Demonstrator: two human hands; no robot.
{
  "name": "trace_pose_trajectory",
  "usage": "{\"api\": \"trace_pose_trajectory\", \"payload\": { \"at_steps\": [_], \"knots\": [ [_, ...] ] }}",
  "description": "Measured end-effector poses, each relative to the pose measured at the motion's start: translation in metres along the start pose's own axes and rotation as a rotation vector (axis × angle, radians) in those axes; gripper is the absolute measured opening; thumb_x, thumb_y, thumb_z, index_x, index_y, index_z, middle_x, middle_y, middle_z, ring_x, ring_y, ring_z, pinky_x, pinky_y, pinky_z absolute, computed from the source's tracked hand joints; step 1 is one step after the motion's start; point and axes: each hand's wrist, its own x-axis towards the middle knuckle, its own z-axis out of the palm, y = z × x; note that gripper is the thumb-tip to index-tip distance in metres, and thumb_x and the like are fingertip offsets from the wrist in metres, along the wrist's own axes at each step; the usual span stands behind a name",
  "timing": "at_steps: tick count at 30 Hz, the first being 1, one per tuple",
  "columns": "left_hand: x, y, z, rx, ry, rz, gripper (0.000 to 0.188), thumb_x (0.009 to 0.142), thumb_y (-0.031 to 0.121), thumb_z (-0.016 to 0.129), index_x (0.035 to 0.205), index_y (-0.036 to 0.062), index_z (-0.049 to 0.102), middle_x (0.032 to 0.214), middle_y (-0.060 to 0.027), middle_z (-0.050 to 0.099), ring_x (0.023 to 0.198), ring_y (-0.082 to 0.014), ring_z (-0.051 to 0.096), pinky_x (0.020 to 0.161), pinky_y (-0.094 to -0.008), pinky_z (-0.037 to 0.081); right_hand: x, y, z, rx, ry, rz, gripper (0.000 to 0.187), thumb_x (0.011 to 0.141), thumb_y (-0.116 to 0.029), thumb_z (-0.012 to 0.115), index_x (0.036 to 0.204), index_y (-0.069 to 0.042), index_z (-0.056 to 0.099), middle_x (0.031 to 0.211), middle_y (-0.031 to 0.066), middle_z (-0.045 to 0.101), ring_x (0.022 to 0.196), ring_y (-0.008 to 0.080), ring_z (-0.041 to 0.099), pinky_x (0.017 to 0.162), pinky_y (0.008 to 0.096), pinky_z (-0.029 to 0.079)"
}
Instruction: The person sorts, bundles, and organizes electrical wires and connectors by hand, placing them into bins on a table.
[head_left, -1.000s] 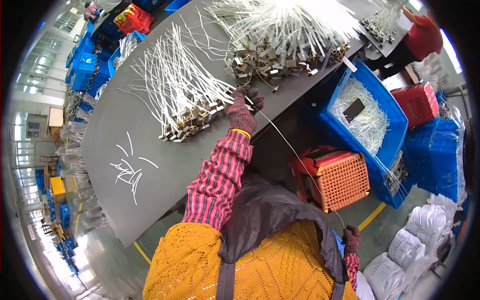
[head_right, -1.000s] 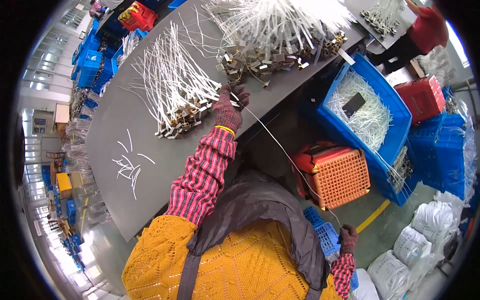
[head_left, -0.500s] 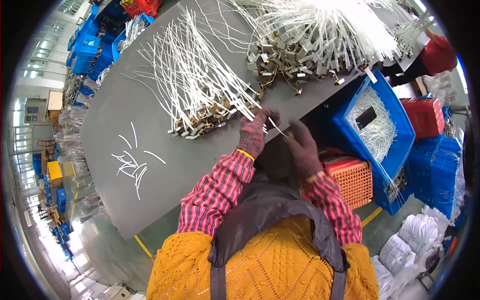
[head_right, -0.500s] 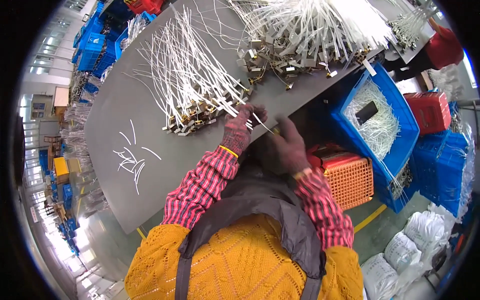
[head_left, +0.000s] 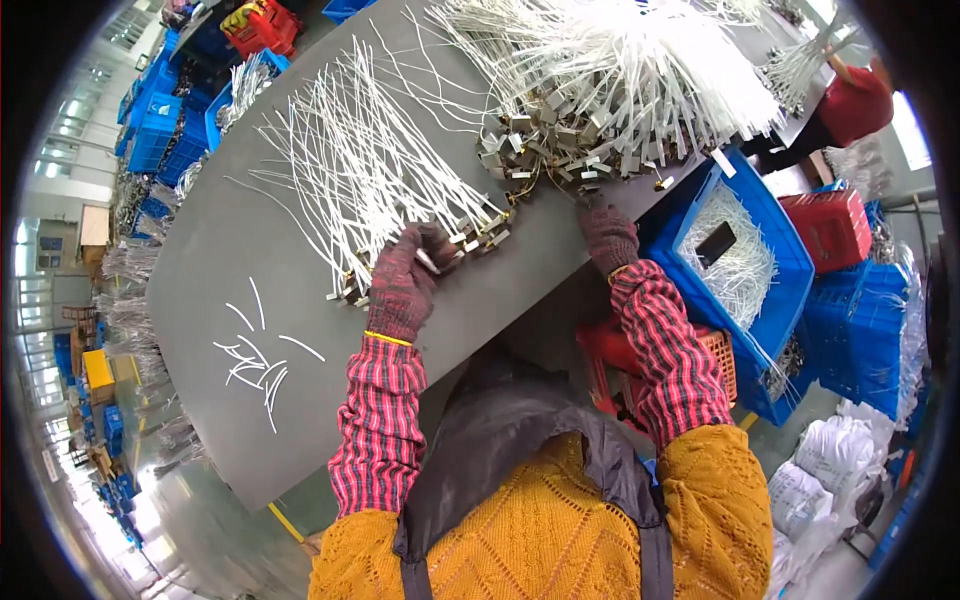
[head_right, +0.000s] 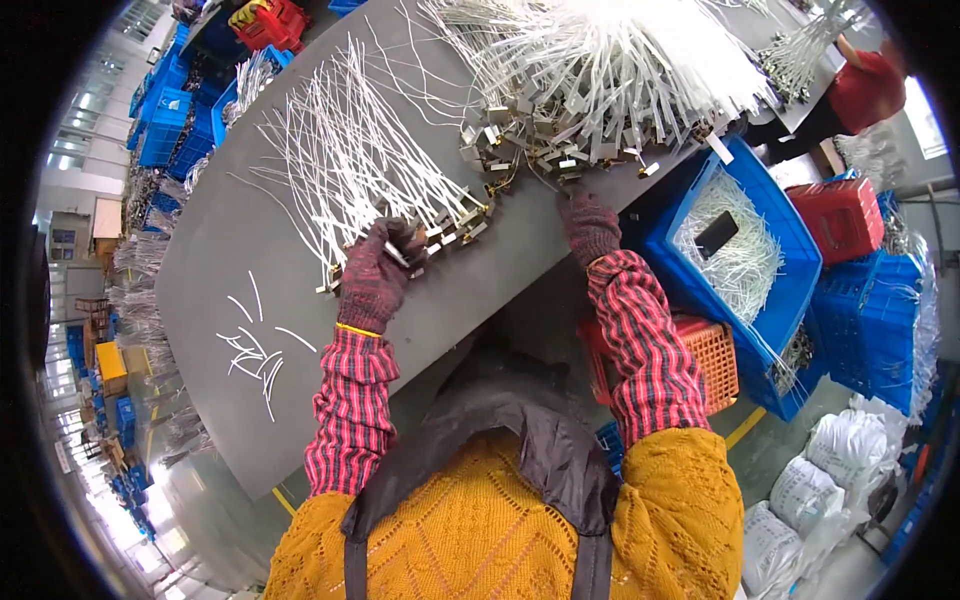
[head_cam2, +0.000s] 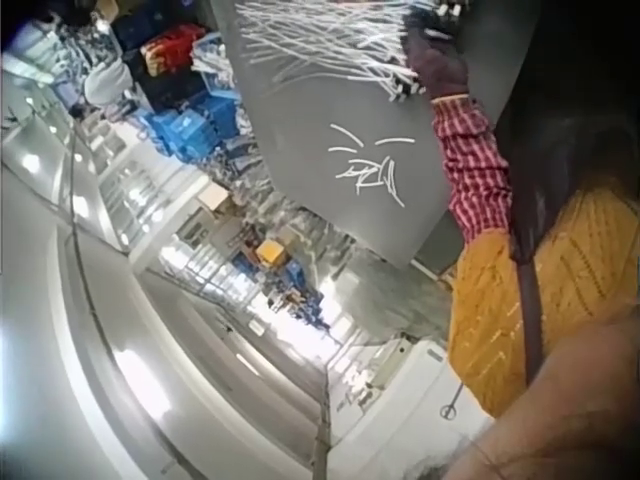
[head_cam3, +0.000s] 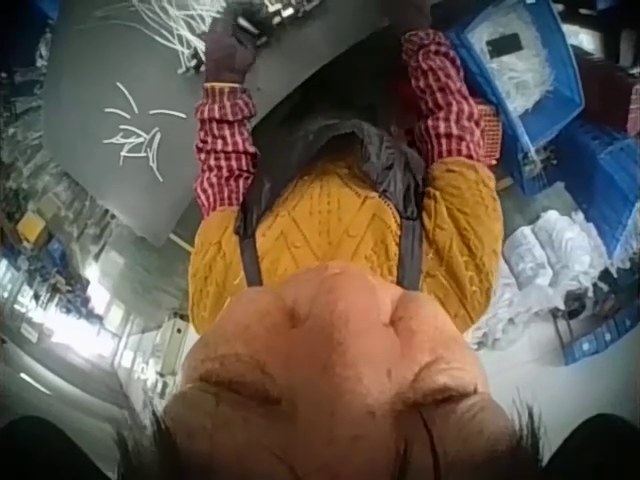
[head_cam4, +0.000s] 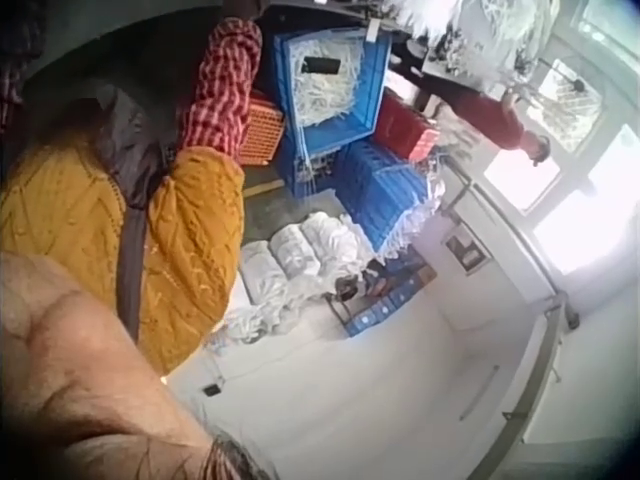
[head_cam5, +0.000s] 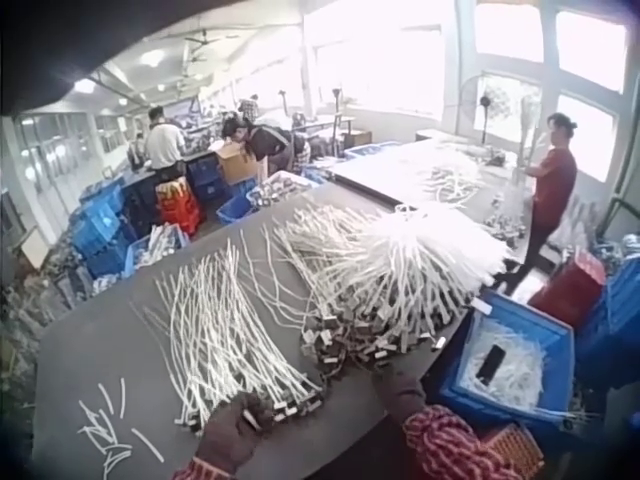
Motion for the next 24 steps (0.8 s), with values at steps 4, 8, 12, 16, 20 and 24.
{"api": "trace_pose_trajectory", "payload": {
  "at_steps": [4,8,12,16,20,24],
  "knots": [
    [-0.010,-0.034,0.023,0.051,-0.013,-0.038,0.025,0.099,0.023,0.059,0.112,0.0025,0.063,0.106,-0.0110,0.070,0.095,-0.0274,0.068,0.081,-0.0492,0.058,-0.019,0.006,-0.004,-0.017,0.021,-0.077,0.006,0.087,-0.016,0.058,0.090,-0.012,0.060,0.081,0.0157,0.064,0.079,0.0258,0.068,0.061,0.0443,0.054],
    [-0.004,-0.083,0.038,0.128,-0.033,-0.131,0.022,0.098,0.020,0.060,0.108,0.0008,0.063,0.105,-0.0139,0.070,0.088,-0.0292,0.069,0.076,-0.0450,0.061,-0.071,0.029,-0.074,0.794,-0.104,-0.232,0.009,0.087,-0.021,0.062,0.087,-0.012,0.063,0.089,0.0133,0.065,0.084,0.0309,0.067,0.066,0.0441,0.054],
    [-0.001,-0.137,0.061,0.581,0.015,-0.104,0.020,0.096,0.016,0.059,0.103,-0.0027,0.061,0.098,-0.0188,0.068,0.079,-0.0296,0.071,0.070,-0.0416,0.062,-0.134,0.017,-0.127,1.140,0.133,-0.222,0.016,0.089,-0.021,0.060,0.099,-0.011,0.065,0.091,0.0165,0.065,0.089,0.0399,0.064,0.078,0.0465,0.054],
    [-0.010,-0.189,0.108,0.199,0.184,-0.183,0.014,0.097,0.019,0.057,0.096,0.0051,0.059,0.070,-0.0052,0.059,0.053,-0.0155,0.059,0.049,-0.0282,0.053,-0.194,0.006,-0.148,1.564,0.026,-0.032,0.020,0.090,-0.021,0.062,0.105,-0.009,0.066,0.091,0.0123,0.064,0.088,0.0291,0.064,0.075,0.0402,0.053],
    [-0.005,-0.211,0.130,-0.029,0.450,-0.199,0.013,0.097,0.017,0.055,0.089,0.0077,0.055,0.063,0.0008,0.048,0.045,-0.0070,0.038,0.038,-0.0206,0.029,-0.307,0.039,-0.138,2.089,-0.405,0.394,0.019,0.083,-0.017,0.074,0.096,-0.007,0.063,0.084,0.0000,0.056,0.080,0.0114,0.053,0.072,0.0281,0.046],
    [0.002,-0.212,0.120,-0.146,0.247,-0.180,0.017,0.100,0.021,0.055,0.094,0.0060,0.058,0.068,-0.0034,0.058,0.050,-0.0119,0.052,0.041,-0.0239,0.042,-0.451,0.084,-0.082,1.859,-0.285,0.831,0.015,0.081,-0.004,0.068,0.095,-0.005,0.064,0.091,0.0014,0.064,0.089,0.0116,0.061,0.079,0.0266,0.049]
  ]
}}
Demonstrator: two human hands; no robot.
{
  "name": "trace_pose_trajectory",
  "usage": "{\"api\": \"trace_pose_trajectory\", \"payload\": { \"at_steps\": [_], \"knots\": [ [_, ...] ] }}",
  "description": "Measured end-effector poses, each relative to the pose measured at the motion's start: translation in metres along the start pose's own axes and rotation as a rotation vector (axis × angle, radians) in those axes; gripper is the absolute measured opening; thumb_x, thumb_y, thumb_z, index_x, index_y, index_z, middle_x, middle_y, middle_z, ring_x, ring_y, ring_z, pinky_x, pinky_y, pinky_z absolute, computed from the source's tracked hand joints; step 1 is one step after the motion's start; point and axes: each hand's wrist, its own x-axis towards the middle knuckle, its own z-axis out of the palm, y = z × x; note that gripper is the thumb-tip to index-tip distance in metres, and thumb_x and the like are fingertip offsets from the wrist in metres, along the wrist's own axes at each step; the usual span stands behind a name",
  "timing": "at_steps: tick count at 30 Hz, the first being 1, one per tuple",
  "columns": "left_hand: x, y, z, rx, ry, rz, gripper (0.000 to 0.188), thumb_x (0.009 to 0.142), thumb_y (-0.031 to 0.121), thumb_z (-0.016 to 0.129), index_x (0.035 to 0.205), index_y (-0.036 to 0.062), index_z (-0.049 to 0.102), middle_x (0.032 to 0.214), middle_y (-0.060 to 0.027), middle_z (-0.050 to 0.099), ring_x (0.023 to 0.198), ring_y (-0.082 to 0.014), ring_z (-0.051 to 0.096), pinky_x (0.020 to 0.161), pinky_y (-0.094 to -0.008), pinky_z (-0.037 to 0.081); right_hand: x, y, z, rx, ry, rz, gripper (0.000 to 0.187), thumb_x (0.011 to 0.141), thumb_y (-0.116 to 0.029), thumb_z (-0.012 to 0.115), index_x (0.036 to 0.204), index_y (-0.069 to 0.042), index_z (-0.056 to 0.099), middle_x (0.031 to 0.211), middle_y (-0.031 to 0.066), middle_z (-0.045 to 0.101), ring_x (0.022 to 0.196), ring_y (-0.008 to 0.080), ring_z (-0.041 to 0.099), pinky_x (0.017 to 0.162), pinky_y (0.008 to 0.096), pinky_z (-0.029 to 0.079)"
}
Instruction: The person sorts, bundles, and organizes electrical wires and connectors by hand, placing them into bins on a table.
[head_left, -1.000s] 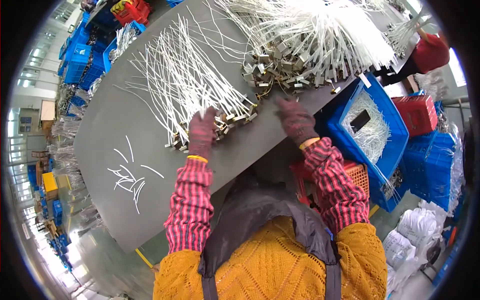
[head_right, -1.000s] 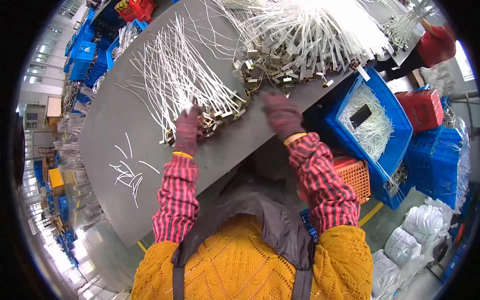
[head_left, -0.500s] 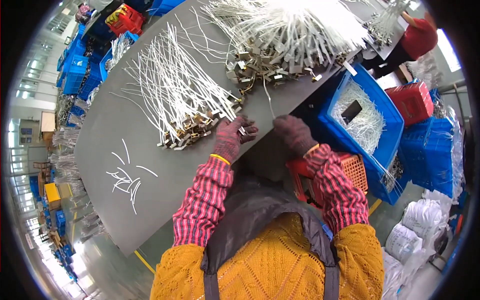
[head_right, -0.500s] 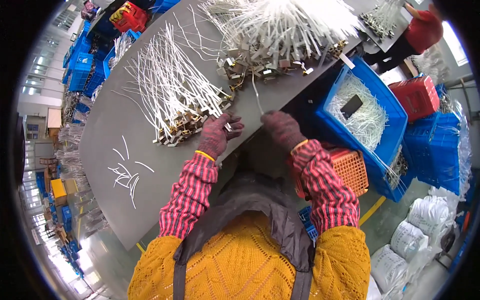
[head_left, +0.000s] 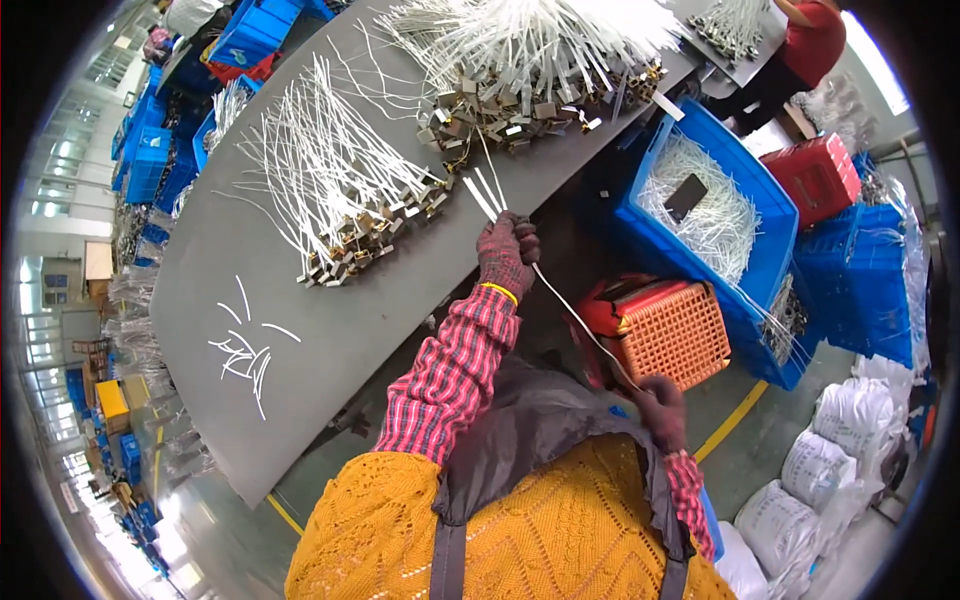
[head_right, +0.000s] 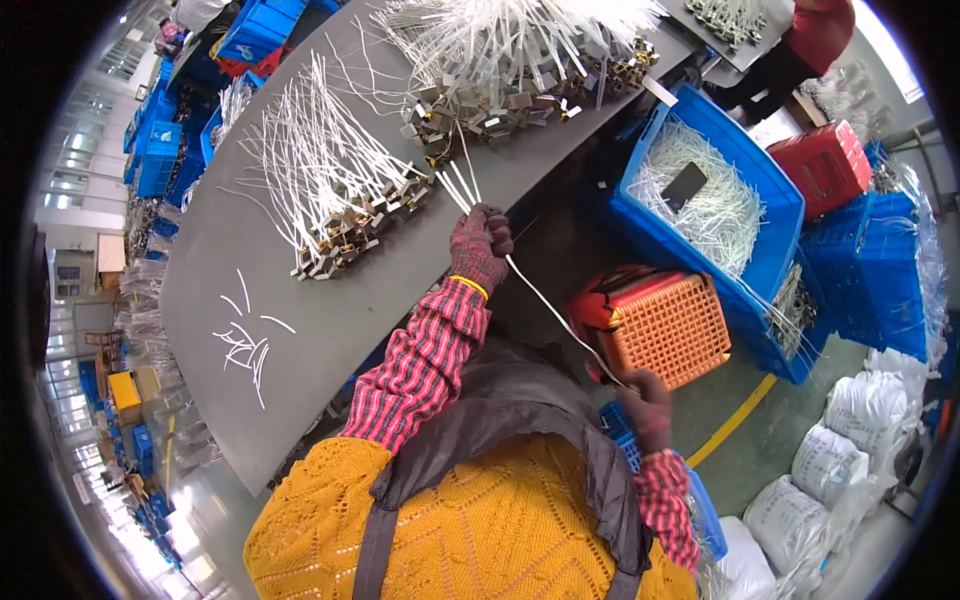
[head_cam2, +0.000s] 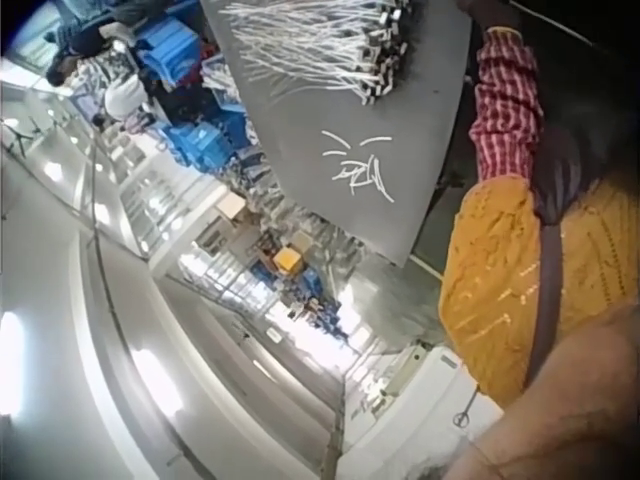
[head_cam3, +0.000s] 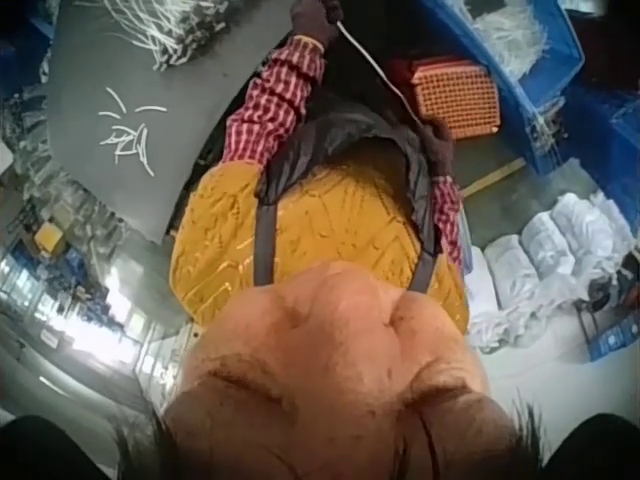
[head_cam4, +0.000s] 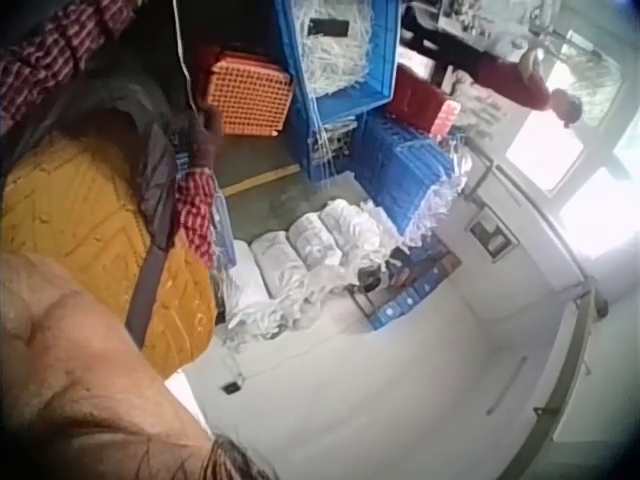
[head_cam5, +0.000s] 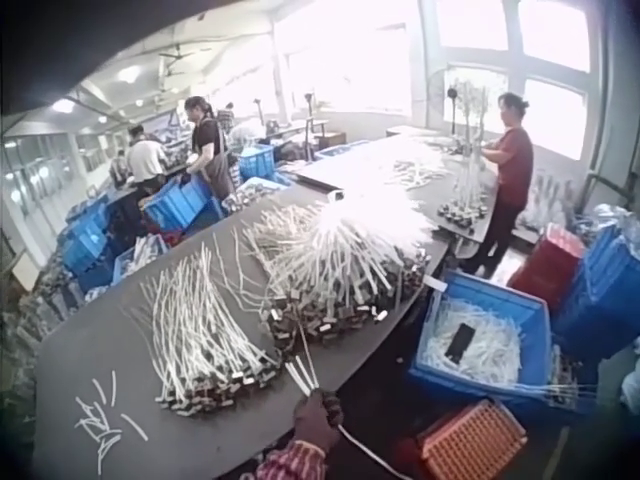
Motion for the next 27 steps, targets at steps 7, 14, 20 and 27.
{"api": "trace_pose_trajectory", "payload": {
  "at_steps": [7,14,20,27],
  "knots": [
    [0.011,0.033,0.007,0.044,-0.098,0.251,0.028,0.100,0.029,0.057,0.107,0.0015,0.062,0.091,-0.0163,0.071,0.075,-0.0291,0.071,0.067,-0.0403,0.061,-0.084,0.133,-0.143,-0.304,0.323,0.358,0.019,0.081,-0.009,0.067,0.100,-0.007,0.069,0.076,0.0042,0.065,0.058,0.0142,0.059,0.050,0.0304,0.050],
    [0.017,0.073,0.008,0.068,-0.074,0.347,0.027,0.099,0.028,0.059,0.102,0.0019,0.063,0.087,-0.0163,0.071,0.067,-0.0294,0.070,0.057,-0.0397,0.059,-0.082,0.157,-0.154,-0.153,0.365,0.325,0.018,0.083,-0.010,0.066,0.101,-0.008,0.068,0.075,0.0040,0.064,0.051,0.0143,0.056,0.040,0.0294,0.048],
    [0.010,0.083,-0.009,0.104,-0.042,0.308,0.026,0.100,0.026,0.057,0.104,0.0008,0.062,0.088,-0.0172,0.071,0.069,-0.0302,0.070,0.059,-0.0405,0.059,-0.018,0.109,-0.097,-0.239,0.295,0.369,0.023,0.084,-0.010,0.066,0.106,-0.004,0.067,0.078,0.0047,0.065,0.061,0.0138,0.060,0.055,0.0288,0.052],
    [-0.013,0.072,-0.040,0.379,-0.257,0.282,0.029,0.102,0.022,0.053,0.099,-0.0041,0.067,0.090,-0.0149,0.071,0.083,-0.0242,0.070,0.077,-0.0390,0.059,0.129,-0.103,0.162,0.061,-0.252,-0.276,0.054,0.091,-0.012,0.063,0.142,-0.006,0.047,0.125,0.0101,0.062,0.113,0.0226,0.060,0.098,0.0342,0.047]
  ]
}}
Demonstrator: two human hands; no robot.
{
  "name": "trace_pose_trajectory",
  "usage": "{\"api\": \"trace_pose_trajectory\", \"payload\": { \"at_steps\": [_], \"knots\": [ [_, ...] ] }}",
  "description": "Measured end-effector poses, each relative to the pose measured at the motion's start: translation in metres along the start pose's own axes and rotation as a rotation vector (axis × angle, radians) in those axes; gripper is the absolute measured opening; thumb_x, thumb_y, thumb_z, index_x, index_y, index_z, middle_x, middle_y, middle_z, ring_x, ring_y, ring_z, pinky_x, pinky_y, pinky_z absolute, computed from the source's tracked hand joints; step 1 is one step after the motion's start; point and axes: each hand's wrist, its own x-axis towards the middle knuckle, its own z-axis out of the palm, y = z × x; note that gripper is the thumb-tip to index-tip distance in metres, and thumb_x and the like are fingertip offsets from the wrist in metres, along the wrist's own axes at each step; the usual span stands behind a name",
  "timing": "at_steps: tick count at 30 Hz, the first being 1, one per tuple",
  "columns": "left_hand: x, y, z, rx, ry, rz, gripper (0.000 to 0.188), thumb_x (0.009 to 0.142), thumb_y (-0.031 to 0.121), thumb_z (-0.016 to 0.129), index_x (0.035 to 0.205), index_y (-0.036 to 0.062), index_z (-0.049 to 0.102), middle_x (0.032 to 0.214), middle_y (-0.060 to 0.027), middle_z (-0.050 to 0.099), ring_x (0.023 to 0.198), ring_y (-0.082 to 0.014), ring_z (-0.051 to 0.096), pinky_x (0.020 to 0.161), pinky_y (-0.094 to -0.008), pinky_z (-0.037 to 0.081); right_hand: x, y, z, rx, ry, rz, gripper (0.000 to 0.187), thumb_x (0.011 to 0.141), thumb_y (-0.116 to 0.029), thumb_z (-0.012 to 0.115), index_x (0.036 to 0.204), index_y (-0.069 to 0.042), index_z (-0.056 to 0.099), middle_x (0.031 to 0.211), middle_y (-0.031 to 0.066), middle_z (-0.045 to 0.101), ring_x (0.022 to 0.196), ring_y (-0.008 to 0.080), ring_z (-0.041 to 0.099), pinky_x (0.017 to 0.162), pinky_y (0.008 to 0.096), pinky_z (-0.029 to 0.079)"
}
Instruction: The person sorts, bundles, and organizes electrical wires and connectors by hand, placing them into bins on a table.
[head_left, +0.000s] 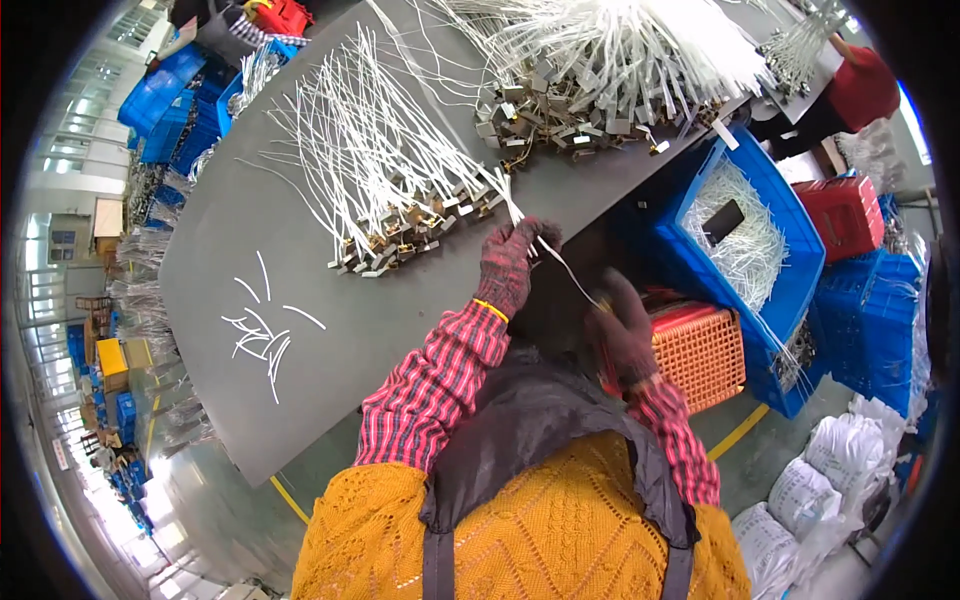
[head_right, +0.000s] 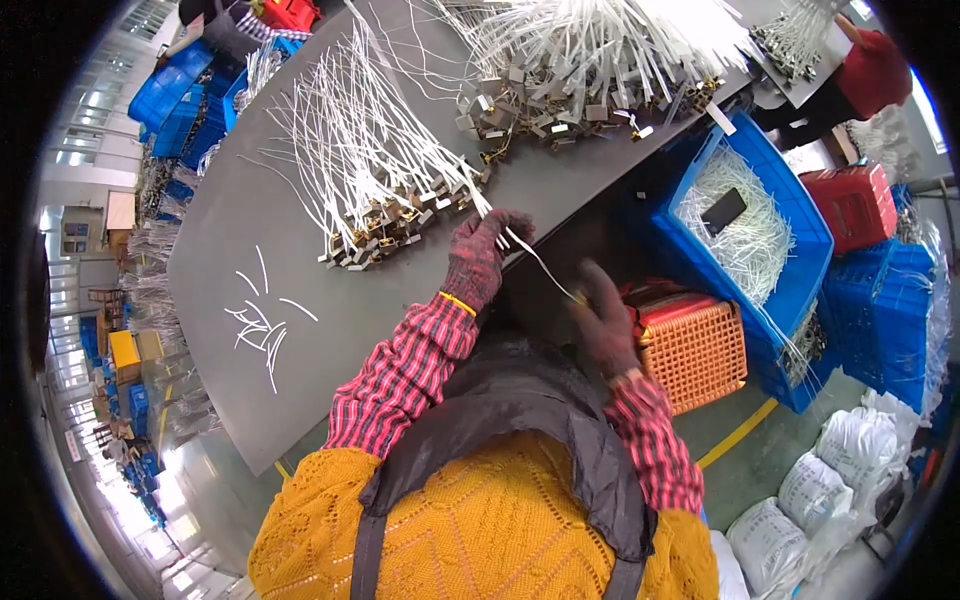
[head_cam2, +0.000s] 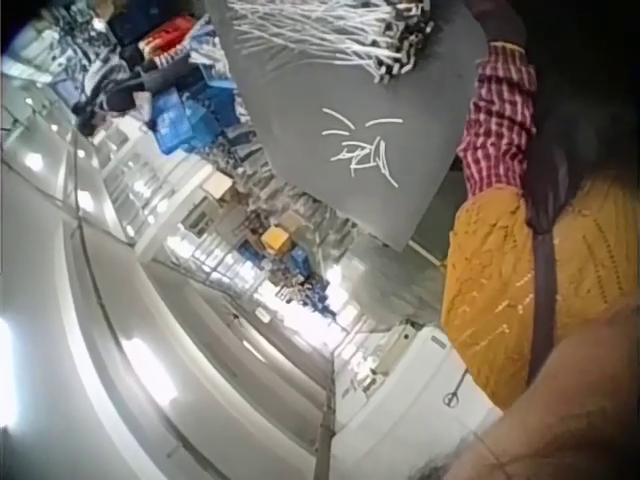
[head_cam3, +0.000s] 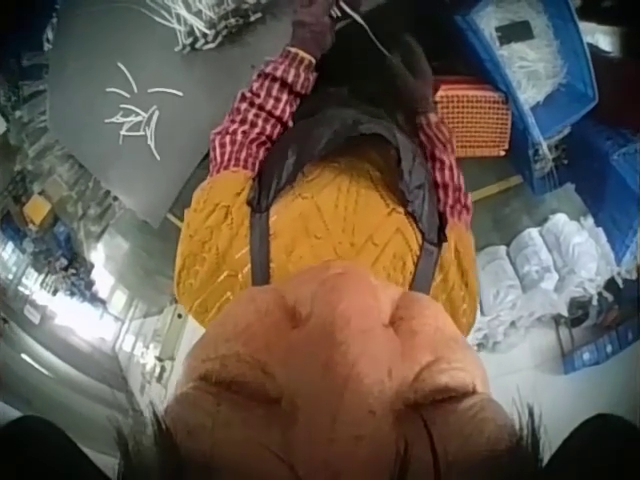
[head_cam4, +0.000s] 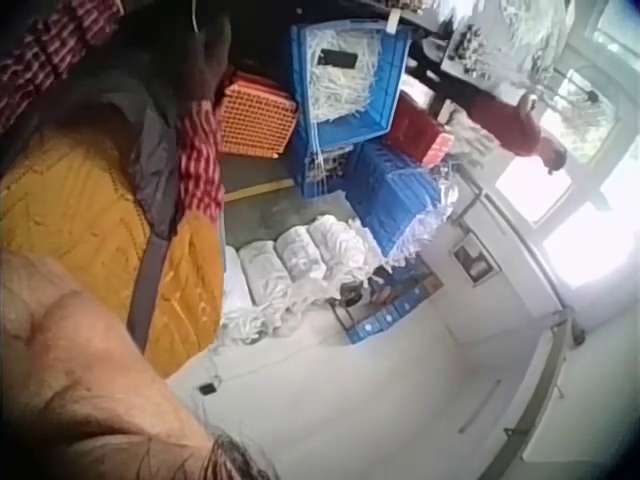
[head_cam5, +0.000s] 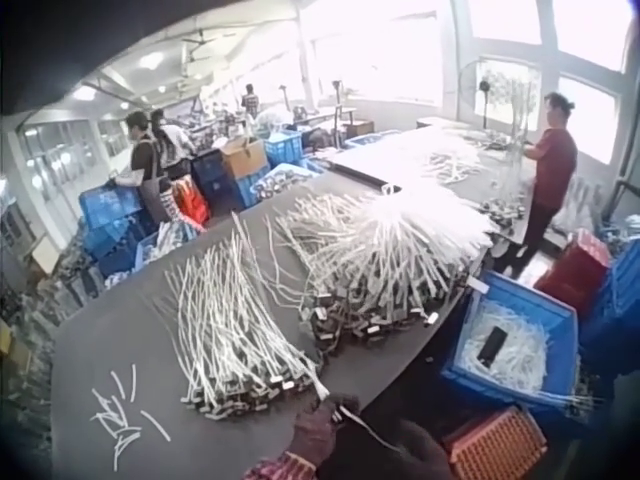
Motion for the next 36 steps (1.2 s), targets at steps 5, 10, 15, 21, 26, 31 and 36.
{"api": "trace_pose_trajectory", "payload": {
  "at_steps": [5,10,15,21,26,31,36],
  "knots": [
    [0.009,0.042,-0.024,0.335,0.150,0.059,0.029,0.101,0.027,0.057,0.098,0.0007,0.070,0.081,-0.0056,0.070,0.069,-0.0129,0.065,0.065,-0.0289,0.055,0.116,-0.085,0.115,-0.221,0.049,-0.129,0.047,0.092,-0.008,0.064,0.138,-0.007,0.051,0.105,0.0071,0.066,0.095,0.0157,0.064,0.079,0.0308,0.055],
    [0.025,0.112,-0.081,0.585,0.381,0.022,0.030,0.101,0.028,0.055,0.102,0.0011,0.067,0.068,-0.0067,0.067,0.045,-0.0129,0.057,0.040,-0.0273,0.046,0.197,-0.080,0.126,-0.664,0.047,-0.492,0.039,0.095,-0.018,0.058,0.134,-0.014,0.054,0.109,0.0171,0.069,0.088,0.0380,0.069,0.079,0.0471,0.056],
    [0.008,0.133,-0.099,0.417,0.449,-0.043,0.034,0.103,0.030,0.049,0.111,0.0001,0.062,0.075,-0.0108,0.069,0.052,-0.0165,0.063,0.043,-0.0279,0.049,0.258,-0.037,0.130,-1.188,-0.098,-0.225,0.035,0.093,-0.012,0.049,0.127,-0.015,0.057,0.109,0.0222,0.066,0.093,0.0427,0.066,0.078,0.0516,0.054],
    [0.007,0.118,-0.079,-0.098,0.150,-0.042,0.027,0.101,0.022,0.052,0.108,-0.0019,0.062,0.092,-0.0155,0.070,0.077,-0.0245,0.070,0.067,-0.0356,0.059,0.201,-0.035,0.105,-1.176,0.004,-0.245,0.031,0.092,-0.017,0.056,0.122,-0.015,0.060,0.097,0.0208,0.066,0.088,0.0408,0.065,0.072,0.0518,0.053],
    [0.027,0.057,-0.024,0.128,0.140,-0.248,0.024,0.098,0.021,0.056,0.100,-0.0023,0.061,0.087,-0.0143,0.069,0.070,-0.0240,0.069,0.063,-0.0370,0.059,0.099,-0.058,0.077,-0.931,-0.036,-0.276,0.025,0.086,-0.017,0.066,0.111,-0.012,0.066,0.103,0.0186,0.068,0.097,0.0373,0.066,0.082,0.0438,0.054],
    [0.031,-0.012,0.041,-0.088,0.194,-0.327,0.022,0.097,0.026,0.057,0.089,0.0060,0.057,0.072,-0.0063,0.061,0.053,-0.0164,0.057,0.046,-0.0298,0.047,0.020,-0.053,0.029,-0.315,-0.195,-0.340,0.024,0.085,-0.007,0.070,0.109,-0.006,0.069,0.101,0.0117,0.068,0.096,0.0228,0.065,0.086,0.0336,0.051],
    [0.031,-0.045,0.059,-0.344,0.379,-0.288,0.026,0.100,0.028,0.055,0.083,0.0084,0.051,0.065,-0.0051,0.050,0.050,-0.0154,0.046,0.040,-0.0279,0.033,-0.129,0.025,-0.084,-0.021,0.105,0.143,0.020,0.083,-0.006,0.069,0.102,-0.002,0.067,0.094,0.0066,0.068,0.087,0.0142,0.064,0.079,0.0283,0.051]
  ]
}}
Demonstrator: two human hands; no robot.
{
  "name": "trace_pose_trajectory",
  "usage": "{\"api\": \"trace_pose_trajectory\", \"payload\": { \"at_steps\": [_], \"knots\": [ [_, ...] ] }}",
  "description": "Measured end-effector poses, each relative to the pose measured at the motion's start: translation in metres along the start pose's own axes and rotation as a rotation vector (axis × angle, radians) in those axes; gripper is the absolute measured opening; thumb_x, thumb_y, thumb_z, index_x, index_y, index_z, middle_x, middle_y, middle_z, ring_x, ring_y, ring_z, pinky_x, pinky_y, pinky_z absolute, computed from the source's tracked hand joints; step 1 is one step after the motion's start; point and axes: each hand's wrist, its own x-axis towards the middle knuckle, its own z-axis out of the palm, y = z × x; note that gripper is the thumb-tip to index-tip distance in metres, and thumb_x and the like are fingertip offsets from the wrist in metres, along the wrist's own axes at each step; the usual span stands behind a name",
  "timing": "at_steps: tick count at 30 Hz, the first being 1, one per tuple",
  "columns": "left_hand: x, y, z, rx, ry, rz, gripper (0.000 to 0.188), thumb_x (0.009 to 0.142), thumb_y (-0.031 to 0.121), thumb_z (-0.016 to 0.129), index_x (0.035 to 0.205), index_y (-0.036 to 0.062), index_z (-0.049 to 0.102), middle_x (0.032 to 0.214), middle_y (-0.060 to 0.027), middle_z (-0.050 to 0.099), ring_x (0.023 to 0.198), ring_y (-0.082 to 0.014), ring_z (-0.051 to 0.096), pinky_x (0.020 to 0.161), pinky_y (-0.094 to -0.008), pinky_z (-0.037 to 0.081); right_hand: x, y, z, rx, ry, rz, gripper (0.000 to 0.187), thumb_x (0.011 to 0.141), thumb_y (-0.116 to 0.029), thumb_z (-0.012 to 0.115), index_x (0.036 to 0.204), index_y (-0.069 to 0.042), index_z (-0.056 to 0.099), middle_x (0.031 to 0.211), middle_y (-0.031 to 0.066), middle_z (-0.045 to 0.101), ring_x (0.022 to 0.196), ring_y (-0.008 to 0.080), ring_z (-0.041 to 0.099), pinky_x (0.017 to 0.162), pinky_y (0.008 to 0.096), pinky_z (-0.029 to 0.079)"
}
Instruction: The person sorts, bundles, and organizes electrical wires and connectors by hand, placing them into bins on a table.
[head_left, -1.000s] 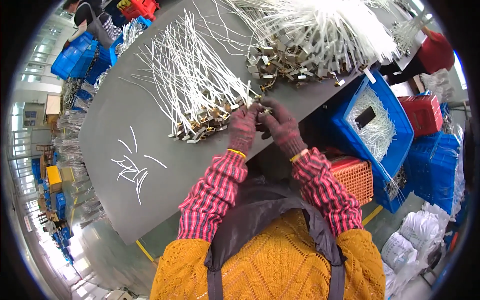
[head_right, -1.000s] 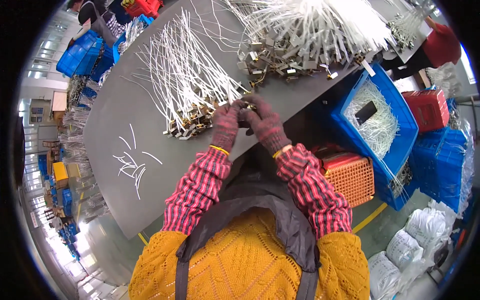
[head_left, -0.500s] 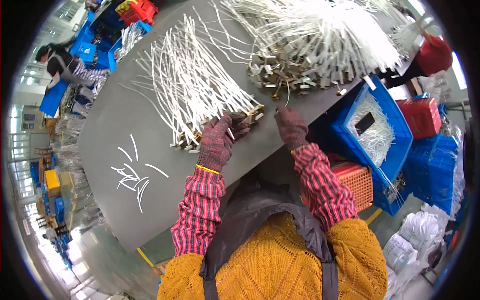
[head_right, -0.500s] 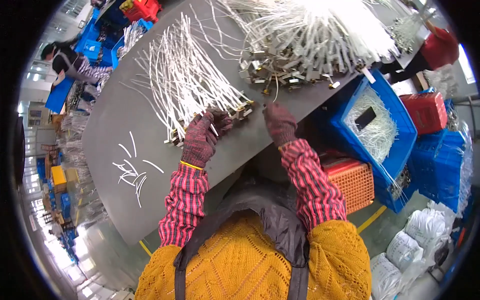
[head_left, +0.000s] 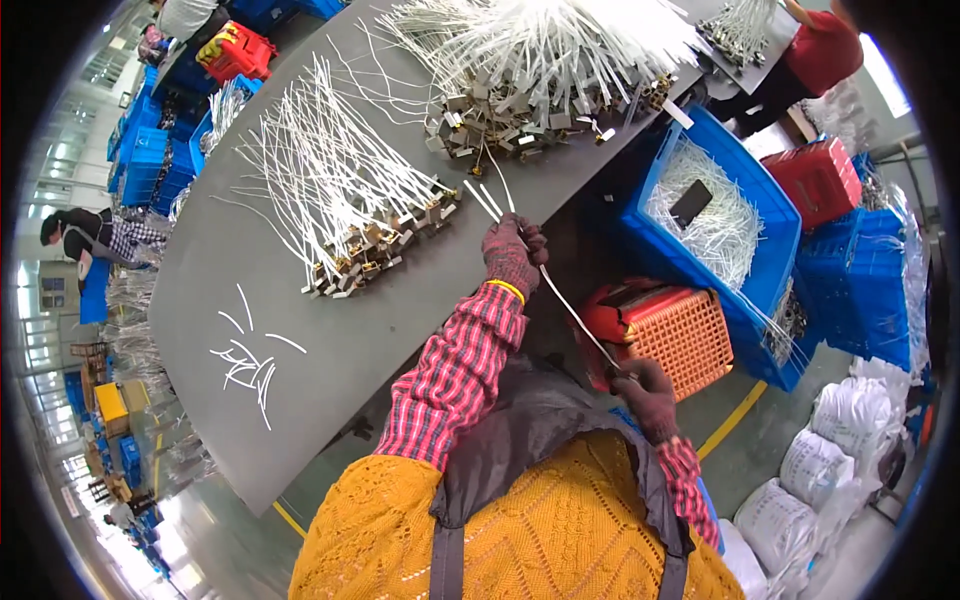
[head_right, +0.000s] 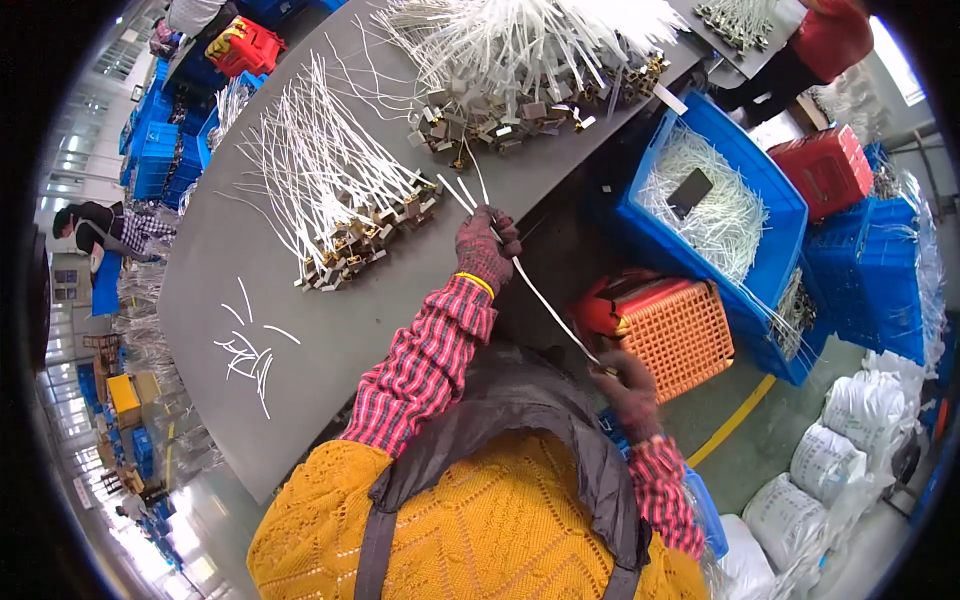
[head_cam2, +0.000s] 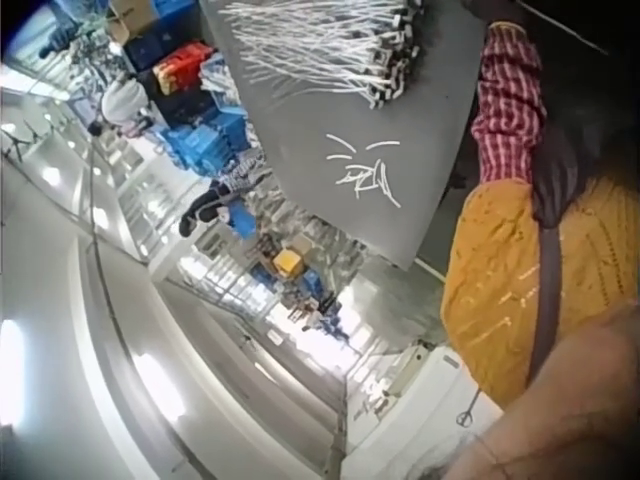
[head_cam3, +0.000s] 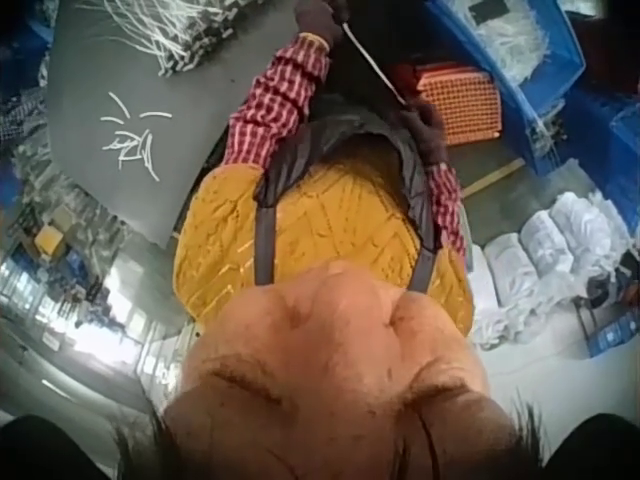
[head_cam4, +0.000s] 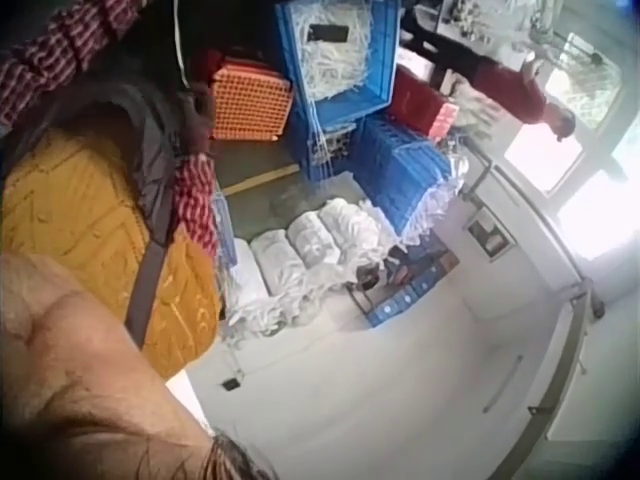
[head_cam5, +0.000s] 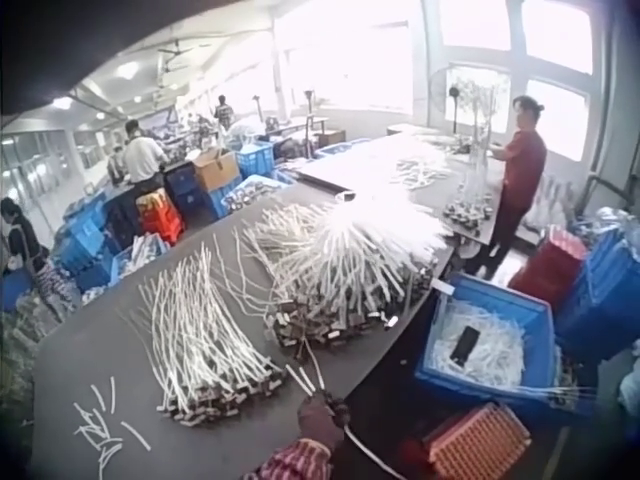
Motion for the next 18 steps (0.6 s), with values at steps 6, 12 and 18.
{"api": "trace_pose_trajectory", "payload": {
  "at_steps": [6,12,18],
  "knots": [
    [-0.002,0.009,0.002,-0.023,-0.236,0.114,0.030,0.099,0.031,0.057,0.112,0.0045,0.061,0.092,-0.0171,0.070,0.075,-0.0296,0.069,0.067,-0.0412,0.059,-0.135,0.133,-0.153,-0.593,0.438,0.617,0.024,0.082,-0.007,0.064,0.105,-0.008,0.070,0.080,0.0043,0.067,0.069,0.0184,0.064,0.064,0.0330,0.055],
    [0.002,0.041,0.015,0.060,-0.181,0.262,0.030,0.098,0.030,0.058,0.109,0.0023,0.061,0.088,-0.0201,0.070,0.067,-0.0327,0.069,0.057,-0.0402,0.058,-0.189,0.174,-0.200,-0.202,0.500,0.491,0.026,0.078,-0.007,0.066,0.104,-0.009,0.070,0.079,0.0067,0.066,0.056,0.0161,0.059,0.047,0.0327,0.050],
    [-0.001,0.064,0.014,0.100,-0.177,0.294,0.029,0.098,0.029,0.058,0.108,0.0021,0.062,0.086,-0.0200,0.070,0.063,-0.0332,0.068,0.052,-0.0406,0.056,-0.176,0.178,-0.203,-0.249,0.567,0.480,0.026,0.079,-0.005,0.064,0.105,-0.007,0.067,0.070,0.0028,0.060,0.051,0.0139,0.053,0.045,0.0286,0.044]
  ]
}}
